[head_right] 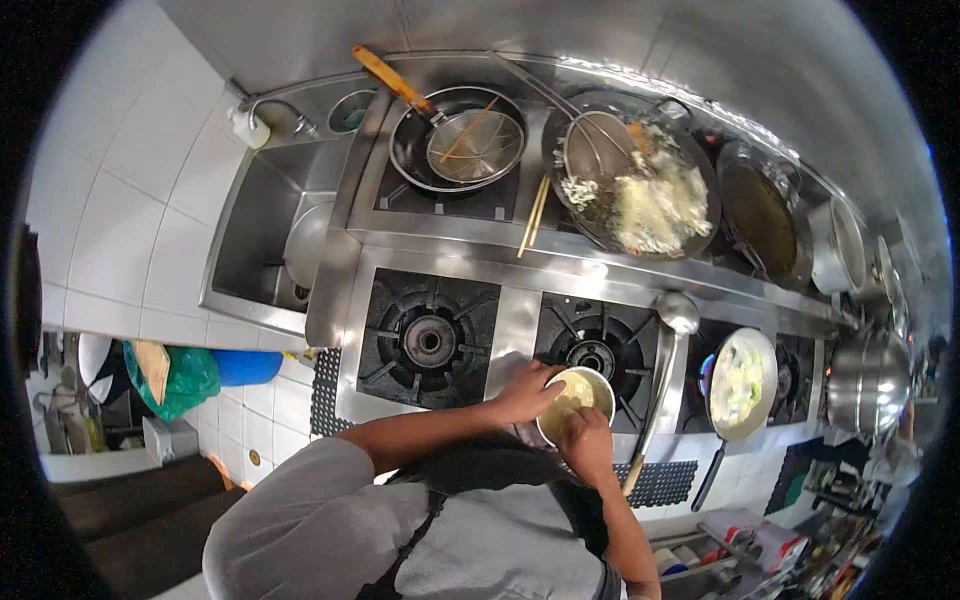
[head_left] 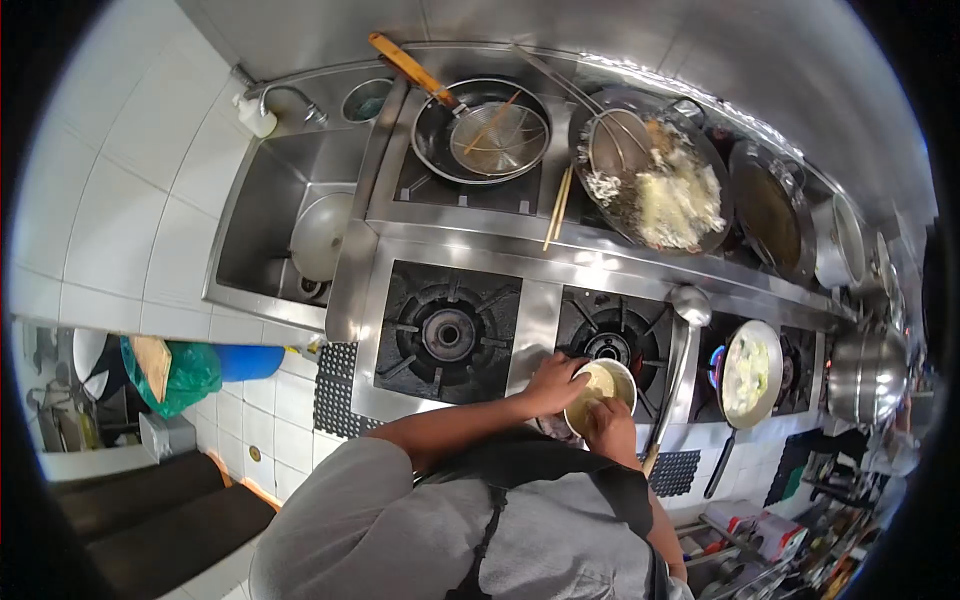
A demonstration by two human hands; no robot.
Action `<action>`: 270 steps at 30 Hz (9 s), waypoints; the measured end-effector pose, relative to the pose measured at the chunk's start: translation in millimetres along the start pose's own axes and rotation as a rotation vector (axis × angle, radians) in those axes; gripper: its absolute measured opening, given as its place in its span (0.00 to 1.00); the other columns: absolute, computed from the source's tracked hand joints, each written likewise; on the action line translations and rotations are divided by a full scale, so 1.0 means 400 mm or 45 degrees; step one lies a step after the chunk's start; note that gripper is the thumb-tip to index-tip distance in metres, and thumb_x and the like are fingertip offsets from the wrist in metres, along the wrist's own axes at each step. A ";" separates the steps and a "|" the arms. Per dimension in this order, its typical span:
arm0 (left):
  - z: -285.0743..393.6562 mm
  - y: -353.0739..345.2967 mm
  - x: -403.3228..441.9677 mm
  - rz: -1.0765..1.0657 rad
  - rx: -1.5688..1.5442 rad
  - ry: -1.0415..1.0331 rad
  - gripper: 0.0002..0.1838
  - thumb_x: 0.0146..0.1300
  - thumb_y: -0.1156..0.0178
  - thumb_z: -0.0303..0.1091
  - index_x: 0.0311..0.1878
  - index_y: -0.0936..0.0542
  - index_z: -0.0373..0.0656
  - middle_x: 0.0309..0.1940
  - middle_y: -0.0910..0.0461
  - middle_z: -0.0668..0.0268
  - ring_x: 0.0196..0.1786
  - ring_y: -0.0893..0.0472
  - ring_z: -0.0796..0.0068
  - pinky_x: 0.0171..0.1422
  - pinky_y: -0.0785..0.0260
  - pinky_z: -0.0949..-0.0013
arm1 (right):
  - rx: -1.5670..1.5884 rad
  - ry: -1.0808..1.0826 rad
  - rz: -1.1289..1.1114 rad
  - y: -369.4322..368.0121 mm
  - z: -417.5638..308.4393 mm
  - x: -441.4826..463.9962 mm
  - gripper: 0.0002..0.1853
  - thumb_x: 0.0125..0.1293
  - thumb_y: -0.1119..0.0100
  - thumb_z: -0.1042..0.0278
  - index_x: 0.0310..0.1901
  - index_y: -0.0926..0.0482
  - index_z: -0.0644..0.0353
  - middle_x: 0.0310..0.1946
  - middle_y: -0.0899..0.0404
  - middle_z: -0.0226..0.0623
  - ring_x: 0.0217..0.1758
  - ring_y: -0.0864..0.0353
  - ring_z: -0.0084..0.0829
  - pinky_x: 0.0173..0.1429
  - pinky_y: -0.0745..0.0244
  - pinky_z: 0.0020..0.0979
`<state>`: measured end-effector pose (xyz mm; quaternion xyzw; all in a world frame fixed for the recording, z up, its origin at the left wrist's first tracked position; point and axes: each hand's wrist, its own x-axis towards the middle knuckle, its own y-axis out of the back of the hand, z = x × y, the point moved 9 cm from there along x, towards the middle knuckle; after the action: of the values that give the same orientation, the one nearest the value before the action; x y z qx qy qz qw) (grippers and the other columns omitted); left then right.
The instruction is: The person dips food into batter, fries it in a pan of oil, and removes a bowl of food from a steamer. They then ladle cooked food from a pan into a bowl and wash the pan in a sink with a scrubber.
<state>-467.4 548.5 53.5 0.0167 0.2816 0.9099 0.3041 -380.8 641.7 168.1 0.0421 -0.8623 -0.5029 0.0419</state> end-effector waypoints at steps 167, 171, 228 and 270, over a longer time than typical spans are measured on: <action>0.520 0.808 0.556 0.672 0.665 -0.582 0.07 0.60 0.36 0.34 0.35 0.19 0.40 0.34 0.18 0.51 0.45 0.16 0.46 0.48 0.23 0.48 | 0.296 -0.267 0.326 -0.001 0.086 -0.049 0.09 0.62 0.32 0.63 0.40 0.11 0.56 0.41 0.14 0.43 0.46 0.16 0.48 0.54 0.20 0.46; 0.186 1.008 0.404 1.129 0.424 -0.256 0.10 0.64 0.34 0.39 0.37 0.16 0.41 0.30 0.17 0.57 0.36 0.16 0.57 0.45 0.24 0.58 | 0.292 -0.207 0.384 0.039 0.055 -0.040 0.09 0.65 0.33 0.65 0.41 0.12 0.59 0.39 0.14 0.45 0.44 0.15 0.49 0.51 0.18 0.46; 0.642 0.651 0.468 0.410 -0.710 -0.314 0.12 0.53 0.37 0.24 0.23 0.32 0.42 0.18 0.31 0.70 0.17 0.28 0.77 0.20 0.34 0.68 | -0.582 -0.349 -0.266 0.510 0.104 0.737 0.22 0.62 0.37 0.63 0.55 0.15 0.65 0.49 0.13 0.58 0.53 0.12 0.54 0.58 0.17 0.48; 0.389 0.962 0.572 0.762 -0.711 -0.128 0.12 0.52 0.38 0.23 0.23 0.33 0.43 0.20 0.32 0.71 0.19 0.32 0.79 0.22 0.35 0.67 | -0.349 -0.179 0.283 0.593 0.143 0.923 0.15 0.58 0.44 0.75 0.43 0.10 0.61 0.37 0.14 0.61 0.45 0.13 0.60 0.55 0.18 0.52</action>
<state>-831.9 502.7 353.3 0.0592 -0.0084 0.9977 0.0322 -761.2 765.2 357.8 -0.0948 -0.7859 -0.6096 0.0421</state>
